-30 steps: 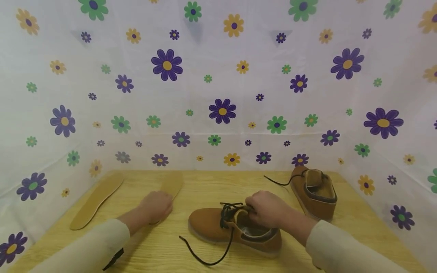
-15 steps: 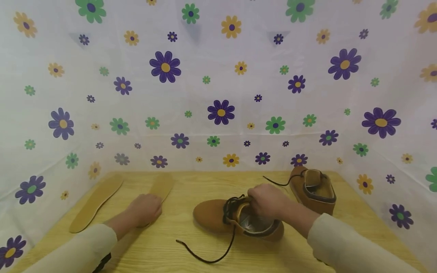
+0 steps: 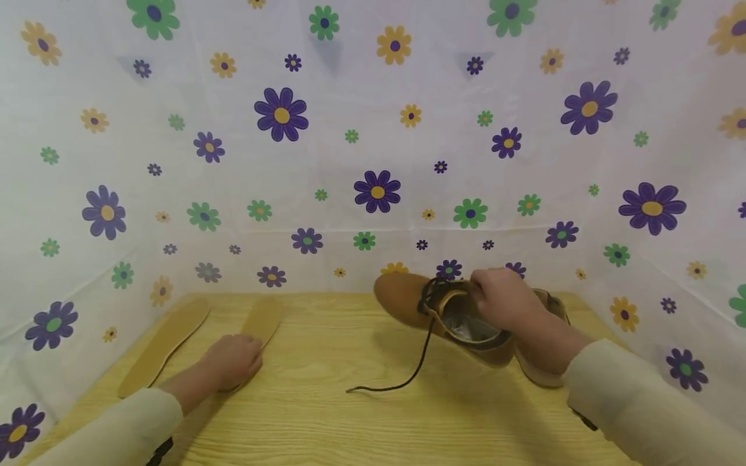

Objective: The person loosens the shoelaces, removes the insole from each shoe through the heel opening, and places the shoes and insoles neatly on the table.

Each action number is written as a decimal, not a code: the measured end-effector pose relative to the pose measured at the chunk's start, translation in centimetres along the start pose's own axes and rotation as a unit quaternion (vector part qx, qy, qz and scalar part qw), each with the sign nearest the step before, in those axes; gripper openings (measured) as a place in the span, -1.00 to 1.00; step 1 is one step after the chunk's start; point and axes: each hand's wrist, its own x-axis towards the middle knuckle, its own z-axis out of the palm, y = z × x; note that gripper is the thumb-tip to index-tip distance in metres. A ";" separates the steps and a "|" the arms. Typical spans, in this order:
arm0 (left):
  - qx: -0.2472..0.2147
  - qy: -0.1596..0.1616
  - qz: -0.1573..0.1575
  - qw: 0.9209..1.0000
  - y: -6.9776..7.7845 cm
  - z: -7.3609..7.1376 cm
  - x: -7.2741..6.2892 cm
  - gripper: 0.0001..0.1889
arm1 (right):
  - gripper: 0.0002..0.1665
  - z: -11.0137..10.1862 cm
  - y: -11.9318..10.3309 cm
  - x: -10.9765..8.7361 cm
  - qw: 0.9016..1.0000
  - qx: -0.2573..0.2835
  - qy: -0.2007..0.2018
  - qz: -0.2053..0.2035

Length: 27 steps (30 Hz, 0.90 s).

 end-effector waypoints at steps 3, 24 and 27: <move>0.010 0.000 0.003 1.000 -0.5 0.0 -0.6 -0.82 | -0.90 -1.4 1.2 0.2 0.999 -0.009 0.018 0.030; 0.083 0.030 0.015 0.996 -3.1 -0.5 -3.3 -0.76 | -0.66 -6.3 12.0 -4.8 0.972 -0.061 0.033 0.223; 0.100 0.025 0.015 0.995 -3.9 -0.2 -3.4 -0.75 | -0.58 -6.9 12.7 -5.6 0.964 -0.070 0.025 0.256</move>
